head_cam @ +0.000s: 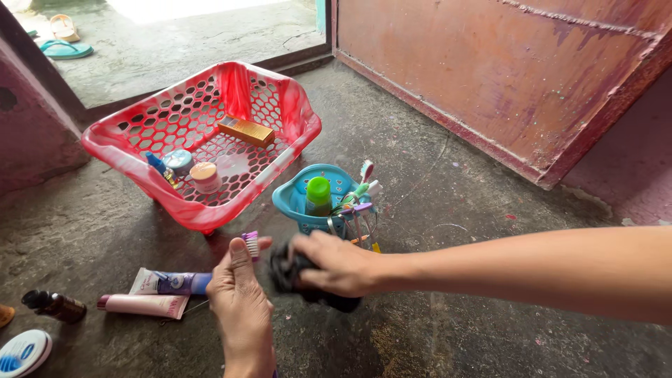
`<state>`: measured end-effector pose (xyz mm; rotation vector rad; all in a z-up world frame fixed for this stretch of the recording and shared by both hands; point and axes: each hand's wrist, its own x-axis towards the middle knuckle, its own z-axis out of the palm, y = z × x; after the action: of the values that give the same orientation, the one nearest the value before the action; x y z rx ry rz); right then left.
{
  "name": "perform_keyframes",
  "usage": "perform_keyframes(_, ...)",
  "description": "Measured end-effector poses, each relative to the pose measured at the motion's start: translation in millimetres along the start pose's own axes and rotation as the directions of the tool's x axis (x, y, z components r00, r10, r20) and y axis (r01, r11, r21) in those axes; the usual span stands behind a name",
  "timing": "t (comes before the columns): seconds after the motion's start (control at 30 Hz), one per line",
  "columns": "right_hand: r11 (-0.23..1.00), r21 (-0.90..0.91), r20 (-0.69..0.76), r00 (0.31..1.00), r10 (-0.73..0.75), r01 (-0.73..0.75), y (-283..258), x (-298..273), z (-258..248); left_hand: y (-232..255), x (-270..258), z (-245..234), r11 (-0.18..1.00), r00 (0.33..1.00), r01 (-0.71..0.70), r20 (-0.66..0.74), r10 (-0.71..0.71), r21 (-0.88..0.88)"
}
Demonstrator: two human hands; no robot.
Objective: The person wipes various personal care items with a dark cloth and places them into a red plastic basket. Items handled include toothbrushes, tubes, bottles, and a small box.
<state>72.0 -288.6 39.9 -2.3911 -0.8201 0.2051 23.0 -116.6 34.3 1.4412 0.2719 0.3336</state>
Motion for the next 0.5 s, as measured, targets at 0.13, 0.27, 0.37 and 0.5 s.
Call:
perform_keyframes(0.13,0.996,0.024,0.229,0.969,-0.091,0.088,21,5,-9,-4,16,-3,0.953,0.950,-0.293,0.092,0.300,-0.077)
perform_keyframes(0.27,0.929,0.371,-0.047,0.999,0.008,0.010,-12,16,-50,12,20,-1,0.991,0.975,-0.136,0.173,0.137,-0.021)
perform_keyframes(0.37,0.849,0.518,-0.129,0.991,-0.046,0.107,-38,19,-80,35,12,14,0.989,0.970,-0.148,0.192,0.146,-0.005)
perform_keyframes(0.5,0.903,0.314,-0.291,0.935,-0.202,0.293,-45,11,-110,68,20,46,0.919,0.915,-0.388,0.153,0.374,0.074)
